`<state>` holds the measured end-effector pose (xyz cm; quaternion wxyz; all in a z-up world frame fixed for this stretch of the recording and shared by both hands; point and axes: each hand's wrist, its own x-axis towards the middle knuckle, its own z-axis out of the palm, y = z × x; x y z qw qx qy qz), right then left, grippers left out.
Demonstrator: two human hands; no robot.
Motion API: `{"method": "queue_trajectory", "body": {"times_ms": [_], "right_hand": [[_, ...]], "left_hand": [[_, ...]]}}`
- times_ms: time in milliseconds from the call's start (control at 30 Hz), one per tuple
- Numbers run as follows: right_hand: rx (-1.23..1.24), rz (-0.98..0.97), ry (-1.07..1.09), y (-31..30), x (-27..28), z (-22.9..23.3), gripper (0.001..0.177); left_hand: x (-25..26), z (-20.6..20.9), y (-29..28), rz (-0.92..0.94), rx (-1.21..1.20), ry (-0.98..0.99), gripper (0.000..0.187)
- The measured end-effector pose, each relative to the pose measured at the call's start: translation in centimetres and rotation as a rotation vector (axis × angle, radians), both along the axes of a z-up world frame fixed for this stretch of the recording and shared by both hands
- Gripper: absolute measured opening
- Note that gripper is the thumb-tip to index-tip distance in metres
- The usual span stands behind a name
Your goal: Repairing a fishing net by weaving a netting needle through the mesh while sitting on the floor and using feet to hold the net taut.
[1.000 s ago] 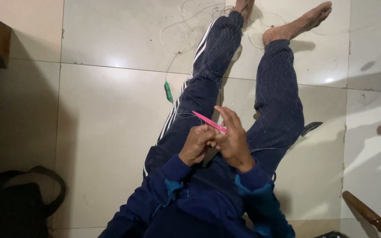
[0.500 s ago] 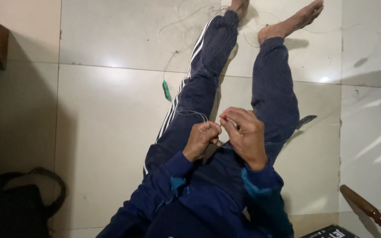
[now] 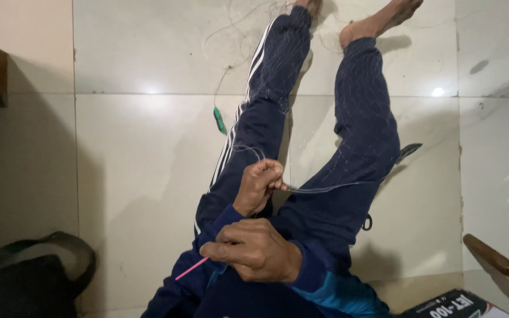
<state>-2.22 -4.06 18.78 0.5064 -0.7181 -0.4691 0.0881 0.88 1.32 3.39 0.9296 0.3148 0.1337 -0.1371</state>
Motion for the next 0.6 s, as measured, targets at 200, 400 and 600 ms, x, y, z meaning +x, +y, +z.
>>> {"method": "queue_trajectory", "body": {"times_ms": [200, 400, 600], "right_hand": [[0.084, -0.049, 0.089, 0.5, 0.0, 0.5, 0.017], [0.277, -0.117, 0.13, -0.6, 1.3, 0.3, 0.026], [-0.048, -0.732, -0.659, -5.7, 12.4, -0.4, 0.019]], "left_hand": [[-0.6, -1.3, 0.3, 0.065, -0.092, -0.066, 0.015], [-0.5, -3.0, -0.2, 0.056, -0.1, -0.1, 0.01], [-0.6, -3.4, -1.3, 0.235, 0.043, -0.161, 0.013]]}}
